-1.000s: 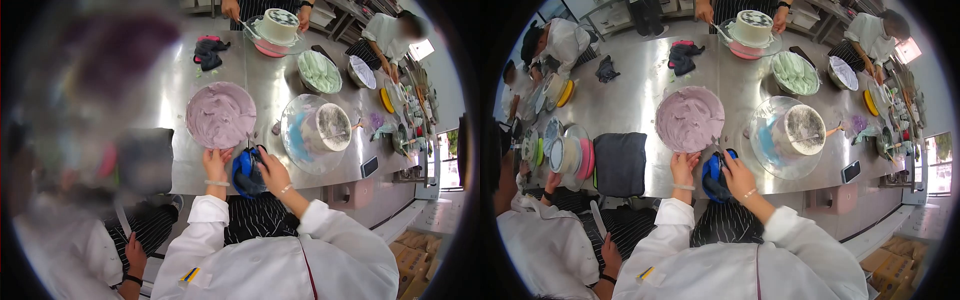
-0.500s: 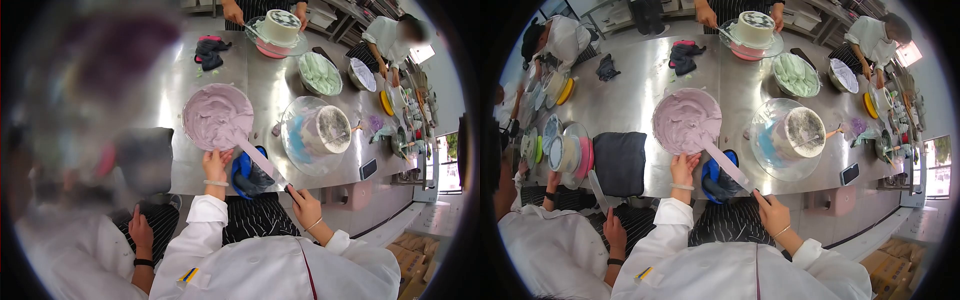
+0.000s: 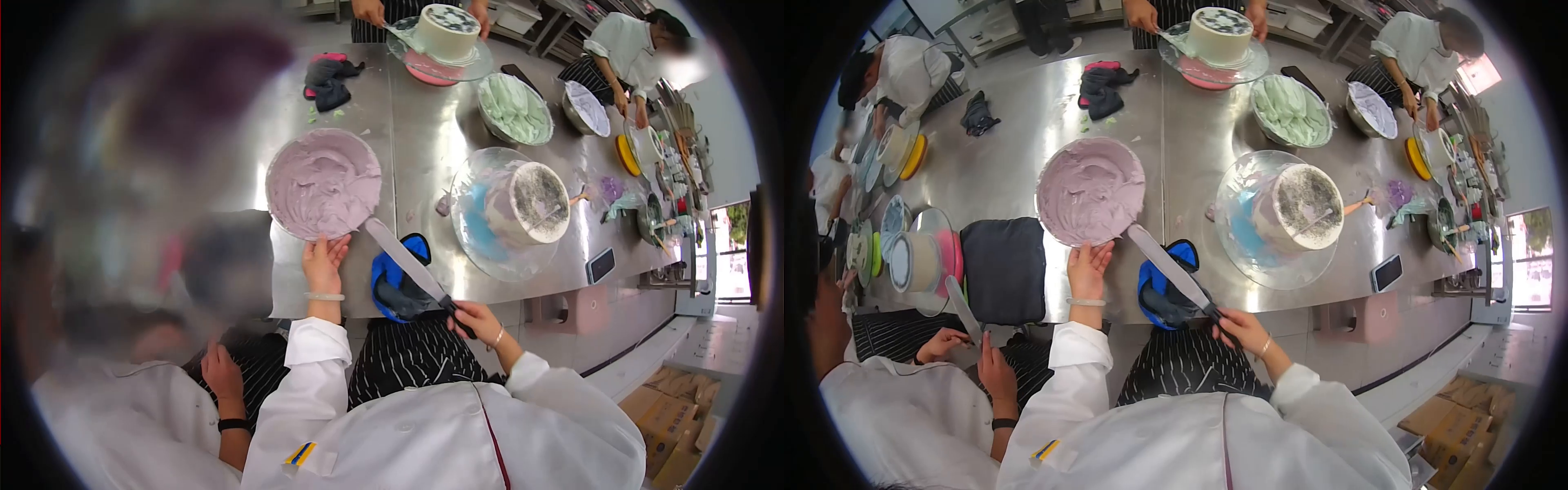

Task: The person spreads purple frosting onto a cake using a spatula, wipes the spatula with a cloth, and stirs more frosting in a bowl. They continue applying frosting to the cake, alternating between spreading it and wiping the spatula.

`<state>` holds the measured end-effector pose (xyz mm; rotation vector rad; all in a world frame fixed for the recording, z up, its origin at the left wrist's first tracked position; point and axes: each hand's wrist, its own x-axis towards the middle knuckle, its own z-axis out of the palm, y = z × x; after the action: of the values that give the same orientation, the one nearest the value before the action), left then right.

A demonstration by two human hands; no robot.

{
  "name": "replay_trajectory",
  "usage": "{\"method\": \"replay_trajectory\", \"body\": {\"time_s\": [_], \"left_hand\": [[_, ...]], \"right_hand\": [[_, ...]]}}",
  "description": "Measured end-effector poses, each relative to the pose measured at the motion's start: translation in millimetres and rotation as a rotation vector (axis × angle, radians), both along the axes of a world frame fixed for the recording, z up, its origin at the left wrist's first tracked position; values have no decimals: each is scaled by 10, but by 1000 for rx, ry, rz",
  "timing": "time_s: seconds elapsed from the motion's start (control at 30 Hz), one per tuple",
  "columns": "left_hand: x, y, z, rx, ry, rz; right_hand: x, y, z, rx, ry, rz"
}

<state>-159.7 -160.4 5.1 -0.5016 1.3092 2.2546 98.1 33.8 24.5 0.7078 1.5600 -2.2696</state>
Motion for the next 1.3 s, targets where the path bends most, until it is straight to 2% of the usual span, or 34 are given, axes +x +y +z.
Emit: {"method": "replay_trajectory", "body": {"time_s": [0.07, 0.13, 0.17, 0.2, 0.27, 0.33, 0.4, 0.63, 0.7, 0.77, 0.9, 0.97, 1.0, 1.1, 1.27, 1.3], "left_hand": [[0, 20, -8, 14, 82, 39], [37, 55, -4, 41, 78, 58], [74, 68, 18, 61, 56, 59], [123, 86, 16, 78, 34, 58], [330, 150, -129, 39, 35, 9], [503, 260, -205, -5, 37, -35], [633, 370, -231, -278, 322, -236], [653, 522, -258, -563, 628, -476], [680, 542, -152, -626, 701, -527], [793, 561, 19, -1014, 1113, -552], [900, 555, -112, -1143, 1021, -628], [880, 524, -325, -1002, 921, -464], [867, 506, -325, -1005, 915, -465], [755, 506, -303, -953, 808, -230], [625, 435, -314, -1088, 822, -185], [603, 426, -308, -1136, 831, -182]], "right_hand": [[401, -79, 10, 52, -31, -48], [574, -203, -114, 613, -84, -224], [583, -202, -194, 900, -160, -120], [523, -213, -227, 899, -165, -119], [285, -204, -283, 1531, -107, -104], [124, -157, -365, 1491, -156, -140], [-16, -104, -442, 1448, -205, -177], [-182, 1, -533, 1541, -41, -200], [-197, -32, -443, 1461, -188, -163], [-218, -41, -401, 1407, -205, -196], [-128, -1, -570, 1263, -146, -286], [-105, 9, -632, 1191, -138, -308], [-105, -2, -624, 1118, -131, -330], [-164, -58, -591, 977, -121, -323], [-197, -179, -772, 969, -19, -264], [-219, -199, -748, 901, -35, -263]]}}
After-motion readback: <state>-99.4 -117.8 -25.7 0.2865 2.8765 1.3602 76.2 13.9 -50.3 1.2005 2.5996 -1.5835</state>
